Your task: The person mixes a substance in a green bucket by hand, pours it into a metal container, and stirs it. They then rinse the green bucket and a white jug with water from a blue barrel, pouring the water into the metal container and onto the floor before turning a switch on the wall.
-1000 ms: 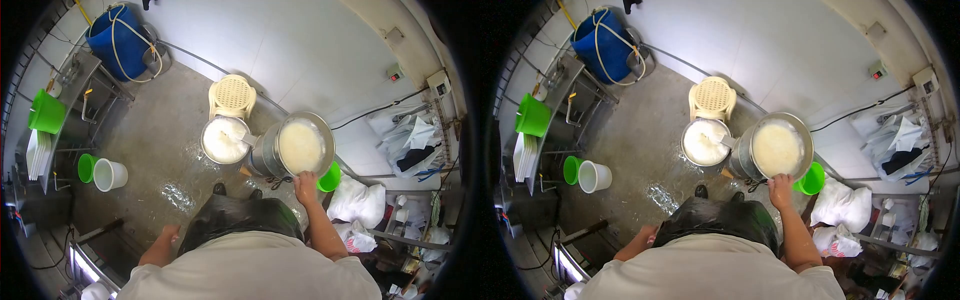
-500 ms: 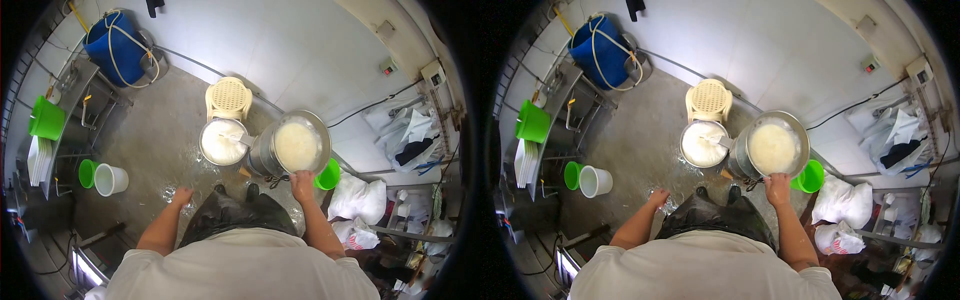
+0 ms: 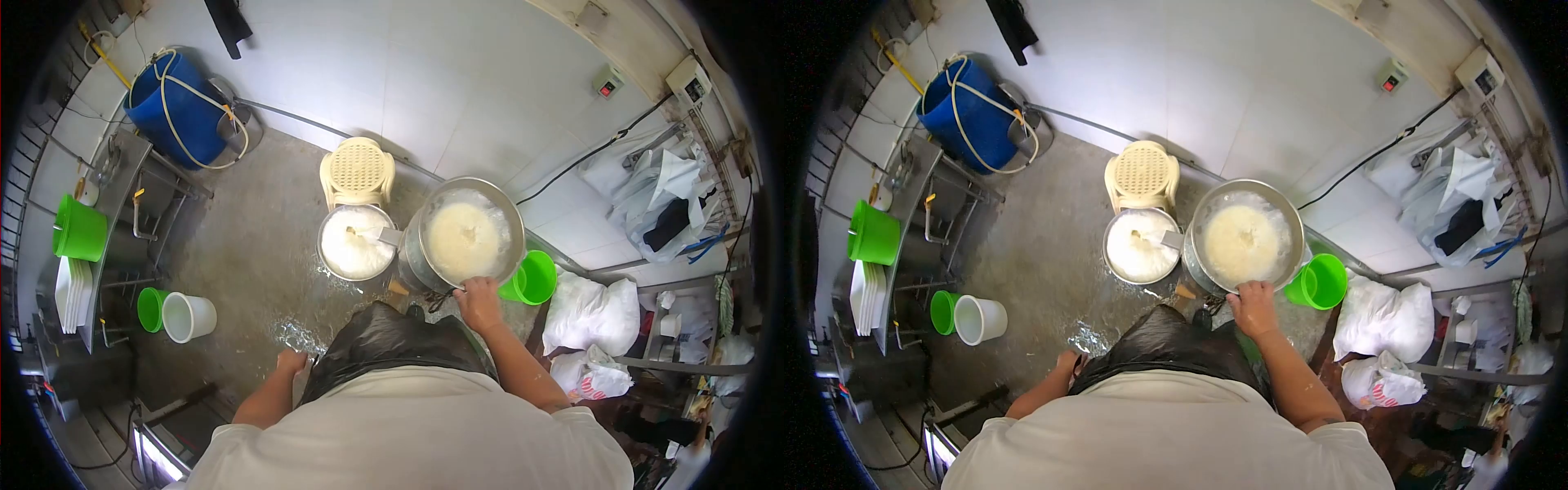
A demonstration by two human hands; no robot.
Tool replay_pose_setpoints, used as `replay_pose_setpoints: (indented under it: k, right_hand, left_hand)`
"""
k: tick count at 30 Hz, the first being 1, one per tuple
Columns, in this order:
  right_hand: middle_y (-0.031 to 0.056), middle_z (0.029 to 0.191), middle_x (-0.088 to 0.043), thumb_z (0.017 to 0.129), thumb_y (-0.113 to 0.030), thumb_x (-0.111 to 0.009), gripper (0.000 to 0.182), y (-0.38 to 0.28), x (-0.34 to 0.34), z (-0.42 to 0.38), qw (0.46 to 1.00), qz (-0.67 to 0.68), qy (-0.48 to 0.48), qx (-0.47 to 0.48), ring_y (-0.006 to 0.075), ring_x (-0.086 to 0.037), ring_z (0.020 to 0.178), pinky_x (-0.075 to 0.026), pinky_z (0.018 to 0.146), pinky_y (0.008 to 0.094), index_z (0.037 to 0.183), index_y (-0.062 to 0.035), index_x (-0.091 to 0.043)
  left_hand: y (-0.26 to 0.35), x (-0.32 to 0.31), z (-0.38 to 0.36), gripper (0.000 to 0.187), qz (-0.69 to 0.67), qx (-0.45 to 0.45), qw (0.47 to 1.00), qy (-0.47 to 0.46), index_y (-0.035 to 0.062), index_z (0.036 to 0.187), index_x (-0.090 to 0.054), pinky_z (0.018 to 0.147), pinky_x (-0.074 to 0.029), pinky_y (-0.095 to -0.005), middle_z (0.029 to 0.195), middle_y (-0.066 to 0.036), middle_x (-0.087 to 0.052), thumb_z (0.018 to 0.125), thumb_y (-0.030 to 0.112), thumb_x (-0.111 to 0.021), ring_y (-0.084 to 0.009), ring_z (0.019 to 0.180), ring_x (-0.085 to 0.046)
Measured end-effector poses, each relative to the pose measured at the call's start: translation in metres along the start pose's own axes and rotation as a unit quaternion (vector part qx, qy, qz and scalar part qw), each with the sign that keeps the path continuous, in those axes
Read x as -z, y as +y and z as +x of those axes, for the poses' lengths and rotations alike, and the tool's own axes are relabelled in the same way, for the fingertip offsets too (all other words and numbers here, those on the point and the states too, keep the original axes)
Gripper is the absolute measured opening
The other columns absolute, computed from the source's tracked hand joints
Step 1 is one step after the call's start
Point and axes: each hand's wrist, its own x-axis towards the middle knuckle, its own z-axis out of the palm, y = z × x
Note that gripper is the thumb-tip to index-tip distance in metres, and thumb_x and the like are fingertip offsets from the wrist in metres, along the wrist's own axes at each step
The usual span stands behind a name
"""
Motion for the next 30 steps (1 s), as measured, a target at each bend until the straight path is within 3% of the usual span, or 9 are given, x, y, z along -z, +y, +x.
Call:
replay_pose_setpoints:
  k: [3,7,11,14,21,23,25,28,30]
  right_hand:
    - [0.0186,0.114,-0.066,0.094,-0.030,-0.072,0.032,0.002,0.004,0.000,1.000,0.010,-0.009,0.006,0.0438,-0.053,0.115,-0.042,0.104,0.0534,0.113,-0.0043,-0.070]
    - [0.0190,0.114,-0.066,0.094,-0.030,-0.072,0.032,0.008,0.004,-0.001,1.000,0.025,-0.016,0.008,0.0434,-0.054,0.113,-0.044,0.102,0.0526,0.112,-0.0038,-0.070]
    - [0.0192,0.114,-0.066,0.094,-0.032,-0.072,0.033,0.008,0.007,-0.003,0.999,0.030,-0.030,-0.004,0.0431,-0.054,0.114,-0.045,0.101,0.0514,0.113,-0.0041,-0.070]
    - [0.0181,0.112,-0.068,0.095,-0.035,-0.071,0.034,0.013,0.010,0.000,0.998,0.018,-0.061,-0.001,0.0424,-0.056,0.114,-0.046,0.101,0.0513,0.114,-0.0060,-0.070]
    - [0.0152,0.113,-0.073,0.099,-0.045,-0.064,0.038,-0.011,0.053,0.026,0.971,-0.086,-0.218,-0.055,0.0373,-0.067,0.111,-0.049,0.092,0.0580,0.108,-0.0101,-0.074]
    - [0.0193,0.110,-0.073,0.099,-0.045,-0.062,0.038,-0.010,0.043,0.030,0.982,-0.033,-0.185,-0.002,0.0410,-0.068,0.103,-0.050,0.089,0.0576,0.103,-0.0083,-0.073]
    - [0.0224,0.101,-0.072,0.100,-0.042,-0.062,0.038,-0.012,0.035,0.034,0.982,0.031,-0.183,0.037,0.0446,-0.068,0.097,-0.051,0.086,0.0559,0.102,-0.0054,-0.072]
    - [0.0235,0.094,-0.071,0.100,-0.038,-0.062,0.036,-0.010,0.007,0.031,0.985,0.092,-0.113,0.093,0.0457,-0.067,0.091,-0.051,0.080,0.0551,0.097,-0.0025,-0.070]
    - [0.0214,0.088,-0.069,0.099,-0.033,-0.063,0.031,-0.008,0.005,0.033,0.991,0.032,-0.087,0.099,0.0444,-0.066,0.084,-0.050,0.076,0.0557,0.091,-0.0032,-0.067]
  left_hand:
    - [0.037,0.035,-0.014,0.056,-0.134,0.033,0.989,-0.044,-0.0045,0.101,-0.076,0.085,-0.057,-0.0481,0.099,-0.026,-0.076,0.090,0.050,-0.065,-0.0426,0.099,-0.074]
    - [0.067,0.047,-0.002,0.051,-0.130,-0.066,0.989,-0.004,-0.0014,0.091,-0.076,0.082,-0.057,-0.0490,0.088,-0.024,-0.075,0.090,0.048,-0.065,-0.0411,0.091,-0.074]
    - [0.100,0.073,-0.027,0.050,-0.153,-0.081,0.985,-0.024,0.0004,0.089,-0.077,0.081,-0.057,-0.0488,0.082,-0.023,-0.074,0.091,0.049,-0.064,-0.0393,0.086,-0.074]
    - [0.101,0.069,-0.023,0.052,-0.067,-0.115,0.991,0.001,0.0008,0.083,-0.076,0.079,-0.057,-0.0489,0.077,-0.021,-0.074,0.091,0.051,-0.064,-0.0372,0.082,-0.074]
    - [0.068,0.046,-0.018,0.061,-0.082,-0.027,0.996,-0.034,0.0013,0.088,-0.079,0.090,-0.056,-0.0488,0.093,-0.025,-0.076,0.093,0.059,-0.059,-0.0409,0.094,-0.074]
    - [0.043,0.028,-0.006,0.063,0.003,-0.078,0.996,-0.034,0.0015,0.093,-0.080,0.095,-0.054,-0.0499,0.104,-0.027,-0.075,0.092,0.061,-0.058,-0.0428,0.105,-0.072]
    - [0.039,0.025,-0.020,0.066,-0.001,-0.052,0.998,-0.045,0.0009,0.098,-0.079,0.100,-0.052,-0.0502,0.114,-0.028,-0.073,0.093,0.062,-0.056,-0.0436,0.114,-0.069]
    - [0.041,0.022,-0.045,0.069,-0.061,-0.008,0.998,-0.032,-0.0009,0.104,-0.078,0.101,-0.052,-0.0499,0.114,-0.028,-0.073,0.095,0.063,-0.054,-0.0437,0.114,-0.069]
    - [0.040,0.018,-0.051,0.071,-0.068,-0.012,0.997,-0.019,-0.0013,0.102,-0.079,0.099,-0.053,-0.0498,0.112,-0.029,-0.074,0.095,0.064,-0.053,-0.0446,0.112,-0.069]
